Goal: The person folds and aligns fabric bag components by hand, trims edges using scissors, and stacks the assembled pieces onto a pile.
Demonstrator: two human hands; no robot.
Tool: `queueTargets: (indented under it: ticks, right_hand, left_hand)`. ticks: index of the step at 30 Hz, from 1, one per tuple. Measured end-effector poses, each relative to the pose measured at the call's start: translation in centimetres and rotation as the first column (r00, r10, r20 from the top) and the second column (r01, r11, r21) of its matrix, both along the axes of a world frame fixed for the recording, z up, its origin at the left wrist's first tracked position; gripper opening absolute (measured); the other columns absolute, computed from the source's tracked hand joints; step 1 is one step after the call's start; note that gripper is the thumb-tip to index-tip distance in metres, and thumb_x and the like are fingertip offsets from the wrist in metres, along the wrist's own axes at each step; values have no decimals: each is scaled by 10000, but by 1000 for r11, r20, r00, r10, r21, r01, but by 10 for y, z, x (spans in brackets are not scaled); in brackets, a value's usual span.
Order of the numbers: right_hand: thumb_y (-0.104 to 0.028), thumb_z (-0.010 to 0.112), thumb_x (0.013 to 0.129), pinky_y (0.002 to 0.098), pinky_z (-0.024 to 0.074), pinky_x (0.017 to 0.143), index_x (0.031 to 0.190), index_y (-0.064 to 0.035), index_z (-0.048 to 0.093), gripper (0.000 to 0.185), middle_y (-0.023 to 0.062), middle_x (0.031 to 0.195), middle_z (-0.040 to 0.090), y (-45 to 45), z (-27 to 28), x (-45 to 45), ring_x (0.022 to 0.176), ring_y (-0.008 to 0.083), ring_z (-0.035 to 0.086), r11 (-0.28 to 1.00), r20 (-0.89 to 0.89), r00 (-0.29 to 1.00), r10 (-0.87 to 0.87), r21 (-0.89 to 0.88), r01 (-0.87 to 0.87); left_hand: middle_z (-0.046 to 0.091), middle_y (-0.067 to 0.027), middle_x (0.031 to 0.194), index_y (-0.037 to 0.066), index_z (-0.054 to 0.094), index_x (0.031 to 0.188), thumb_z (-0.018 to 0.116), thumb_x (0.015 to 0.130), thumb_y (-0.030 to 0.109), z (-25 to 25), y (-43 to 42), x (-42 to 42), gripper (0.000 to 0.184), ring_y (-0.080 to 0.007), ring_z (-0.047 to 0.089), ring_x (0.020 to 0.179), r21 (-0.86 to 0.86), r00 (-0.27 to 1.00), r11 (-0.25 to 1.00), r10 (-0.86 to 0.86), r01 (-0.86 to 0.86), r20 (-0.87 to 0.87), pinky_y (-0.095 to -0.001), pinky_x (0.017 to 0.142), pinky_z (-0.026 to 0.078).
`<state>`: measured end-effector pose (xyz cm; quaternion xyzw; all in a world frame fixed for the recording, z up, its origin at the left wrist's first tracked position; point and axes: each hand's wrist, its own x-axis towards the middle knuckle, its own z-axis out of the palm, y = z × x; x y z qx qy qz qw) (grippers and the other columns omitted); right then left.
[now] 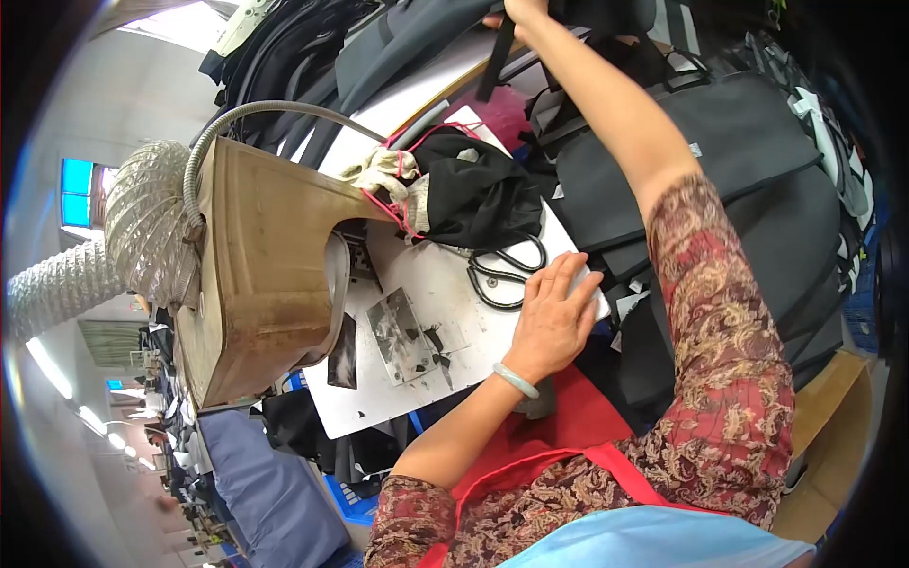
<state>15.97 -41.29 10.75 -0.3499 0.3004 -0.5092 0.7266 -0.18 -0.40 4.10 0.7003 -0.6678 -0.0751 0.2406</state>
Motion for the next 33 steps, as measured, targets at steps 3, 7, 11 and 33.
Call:
queueTargets:
  ticks: [3, 7, 11, 33]
  right_hand:
    - [-388, 657, 918, 402, 602, 523, 1237, 1, 514, 522, 174, 1099, 627, -86, -49, 46, 913, 319, 664, 941, -377, 879, -293, -277, 195]
    - [-374, 650, 928, 407, 581, 531, 1108, 119, 597, 527, 219, 1026, 666, -149, -114, 65, 921, 351, 688, 866, -645, 618, -449, -484, 125]
    - [-382, 650, 930, 408, 552, 459, 1107, 133, 570, 550, 276, 902, 671, -70, -65, 20, 538, 335, 667, 977, -307, 938, -158, -185, 104]
    - [-481, 561, 930, 451, 251, 1125, 1388, -241, 534, 517, 85, 1466, 466, 126, -164, -369, 1406, 286, 330, 571, -631, -83, -771, -629, -529]
  left_hand:
    - [478, -141, 1371, 80, 602, 1217, 614, 873, 153, 3, -5, 3, 351, -313, 417, 1330, 15, 1000, 1000, 0, 0, -9, -437, 1075, 310]
    - [487, -145, 1374, 70, 603, 1210, 608, 887, 163, 6, -6, 3, 336, -308, 411, 1339, 31, 1000, 1000, 4, -3, -9, -431, 1086, 308]
    - [478, -140, 1364, 85, 596, 1220, 615, 868, 153, 3, -7, 5, 359, -315, 417, 1322, 23, 1000, 1000, 6, -6, -2, -442, 1071, 310]
    - [502, -120, 1350, 97, 623, 1204, 595, 890, 164, -1, -2, -2, 323, -301, 446, 1286, -50, 999, 999, 17, -15, 40, -426, 1080, 314]
